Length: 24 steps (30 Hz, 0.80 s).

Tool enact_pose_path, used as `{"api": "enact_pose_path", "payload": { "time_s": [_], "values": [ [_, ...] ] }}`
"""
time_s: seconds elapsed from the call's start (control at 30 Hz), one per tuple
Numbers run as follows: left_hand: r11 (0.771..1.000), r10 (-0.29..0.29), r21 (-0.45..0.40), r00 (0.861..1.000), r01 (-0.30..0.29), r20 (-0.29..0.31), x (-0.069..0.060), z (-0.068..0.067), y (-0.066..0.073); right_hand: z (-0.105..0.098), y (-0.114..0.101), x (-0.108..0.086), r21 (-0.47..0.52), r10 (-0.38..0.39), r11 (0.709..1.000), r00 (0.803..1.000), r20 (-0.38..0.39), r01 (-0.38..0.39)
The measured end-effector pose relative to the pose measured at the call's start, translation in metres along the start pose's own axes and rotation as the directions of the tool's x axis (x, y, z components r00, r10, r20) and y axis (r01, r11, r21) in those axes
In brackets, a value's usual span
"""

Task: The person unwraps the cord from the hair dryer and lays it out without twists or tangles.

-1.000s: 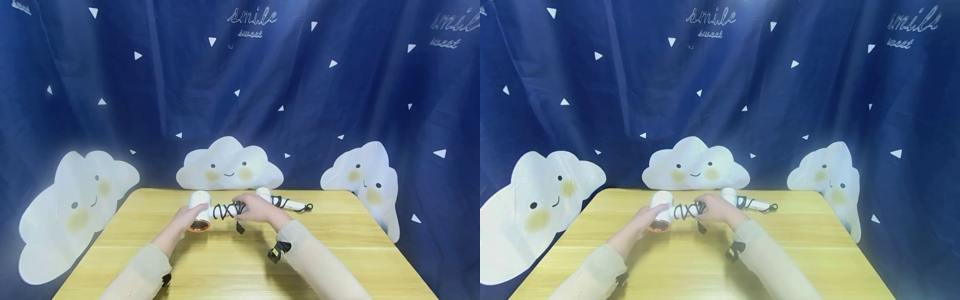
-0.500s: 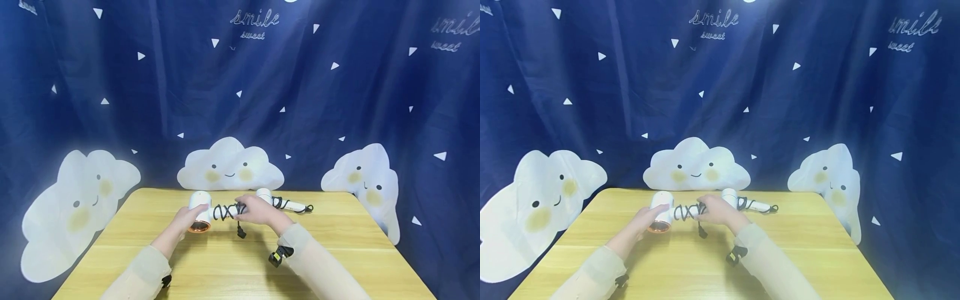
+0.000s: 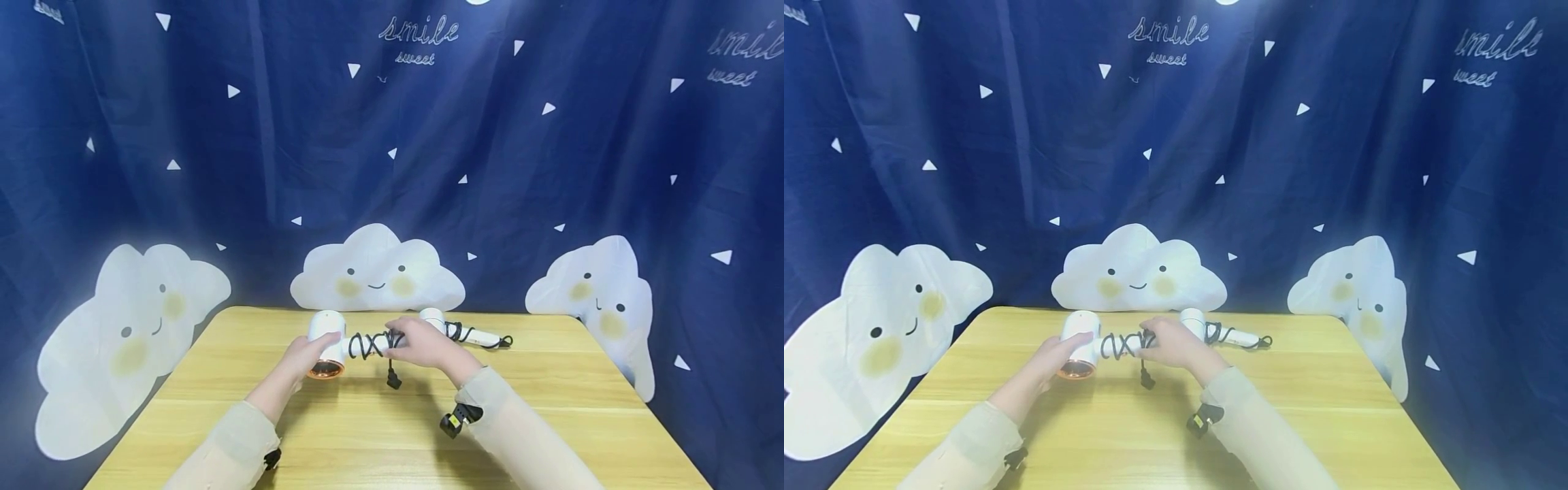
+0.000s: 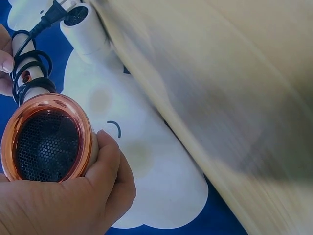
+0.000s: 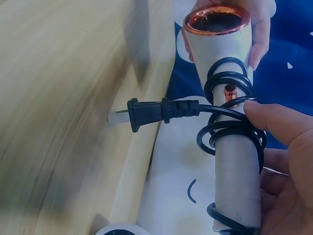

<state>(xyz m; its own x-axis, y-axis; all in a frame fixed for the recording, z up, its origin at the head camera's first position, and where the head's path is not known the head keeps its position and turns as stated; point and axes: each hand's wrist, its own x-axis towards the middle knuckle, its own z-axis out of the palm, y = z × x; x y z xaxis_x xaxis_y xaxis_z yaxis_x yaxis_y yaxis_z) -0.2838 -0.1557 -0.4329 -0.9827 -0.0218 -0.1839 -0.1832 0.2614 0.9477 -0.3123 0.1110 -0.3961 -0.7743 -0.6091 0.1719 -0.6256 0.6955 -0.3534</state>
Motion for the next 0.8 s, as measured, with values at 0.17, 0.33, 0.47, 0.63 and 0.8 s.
{"api": "enact_pose_path", "payload": {
  "time_s": [0.17, 0.33, 0.47, 0.63, 0.8],
  "values": [
    [1.0, 0.001, 0.001, 1.0, -0.001, -0.009, -0.0013, 0.0022, 0.001, -0.0013, 0.0004, -0.0028, 0.062, 0.001, 0.998, 0.999, -0.032, 0.001],
    [1.0, -0.001, -0.012, 1.0, 0.001, -0.009, -0.0024, 0.0038, 0.0015, -0.002, 0.001, -0.0045, 0.09, 0.02, 0.996, 0.997, -0.069, -0.013],
    [1.0, -0.004, -0.017, 1.0, 0.004, -0.004, -0.0035, 0.0045, 0.0025, -0.0016, 0.0012, -0.005, 0.119, 0.048, 0.992, 0.995, -0.092, -0.037],
    [1.0, -0.002, -0.016, 1.0, 0.002, -0.003, -0.0053, 0.0055, 0.0047, -0.0016, 0.0003, -0.0053, 0.119, 0.06, 0.992, 0.99, -0.127, -0.044],
    [1.0, -0.006, -0.007, 1.0, 0.006, -0.009, -0.006, 0.0061, 0.004, 0.003, -0.0014, -0.0052, -0.008, -0.013, 1.0, 0.985, -0.171, 0.012]
  ]
}}
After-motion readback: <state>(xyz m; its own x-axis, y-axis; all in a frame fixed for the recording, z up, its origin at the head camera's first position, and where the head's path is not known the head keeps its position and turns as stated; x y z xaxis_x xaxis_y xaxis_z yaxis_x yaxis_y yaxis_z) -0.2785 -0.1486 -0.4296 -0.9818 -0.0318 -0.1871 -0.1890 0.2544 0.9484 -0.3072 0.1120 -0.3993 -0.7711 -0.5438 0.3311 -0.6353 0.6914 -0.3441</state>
